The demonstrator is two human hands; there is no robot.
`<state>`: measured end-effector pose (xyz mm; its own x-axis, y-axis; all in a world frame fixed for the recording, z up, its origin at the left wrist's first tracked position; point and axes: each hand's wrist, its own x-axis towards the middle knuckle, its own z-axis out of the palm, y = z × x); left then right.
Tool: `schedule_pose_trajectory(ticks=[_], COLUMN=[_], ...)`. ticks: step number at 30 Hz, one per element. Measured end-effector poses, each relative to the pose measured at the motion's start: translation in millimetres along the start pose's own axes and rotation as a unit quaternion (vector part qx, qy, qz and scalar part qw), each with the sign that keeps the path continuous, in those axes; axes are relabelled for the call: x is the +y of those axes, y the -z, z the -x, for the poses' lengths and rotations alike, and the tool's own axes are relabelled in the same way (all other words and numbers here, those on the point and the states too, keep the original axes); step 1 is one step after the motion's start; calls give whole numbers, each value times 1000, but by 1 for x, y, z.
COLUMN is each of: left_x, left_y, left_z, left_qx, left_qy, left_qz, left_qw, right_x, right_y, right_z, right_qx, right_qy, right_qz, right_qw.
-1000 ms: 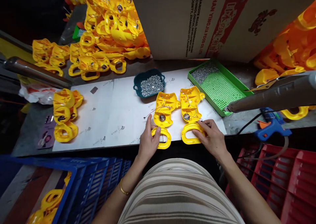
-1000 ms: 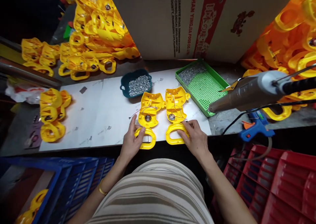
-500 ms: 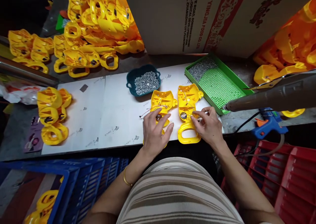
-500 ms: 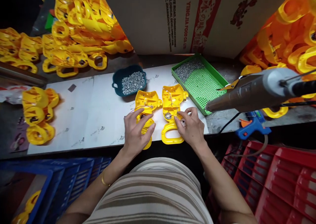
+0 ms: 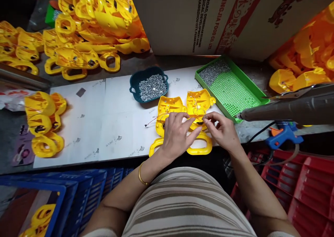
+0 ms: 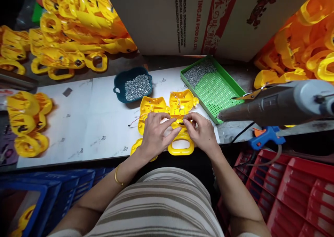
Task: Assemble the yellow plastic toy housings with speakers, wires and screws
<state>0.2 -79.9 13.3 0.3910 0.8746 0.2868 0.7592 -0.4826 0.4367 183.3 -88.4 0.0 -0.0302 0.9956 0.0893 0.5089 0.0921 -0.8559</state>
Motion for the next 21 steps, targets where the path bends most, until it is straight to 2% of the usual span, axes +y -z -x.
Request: schedule_pose_trajectory(ticks=[4,7,10,13,18,21], left_x=[2,2,1,2,2,-1], left_y=[-1,-5,-7,-3,8,12], left_z=[-9,-13,-16,-18,-20,-22], left_qx=[-19,-38,-71,-98,-158,-205], left_qy=[11,77,196,291,367,397], left_qz=[56,204,383,490,596,668], left_qw=[998,975,900,816,696,595], right_x=[-6,-9,-13,-15,-11,-9], right_y=[2,3,5,7,7,7], right_z=[-7,-10,-11,-10,-8,-7], right_qx=[-26,-29,-42,-44,13,24], right_qy=[-13,-27,-31,-26,-40,-42], right_qz=[-66,-87,-107,-118,-137,-148], right_qw=[997,995,993,992,990,988])
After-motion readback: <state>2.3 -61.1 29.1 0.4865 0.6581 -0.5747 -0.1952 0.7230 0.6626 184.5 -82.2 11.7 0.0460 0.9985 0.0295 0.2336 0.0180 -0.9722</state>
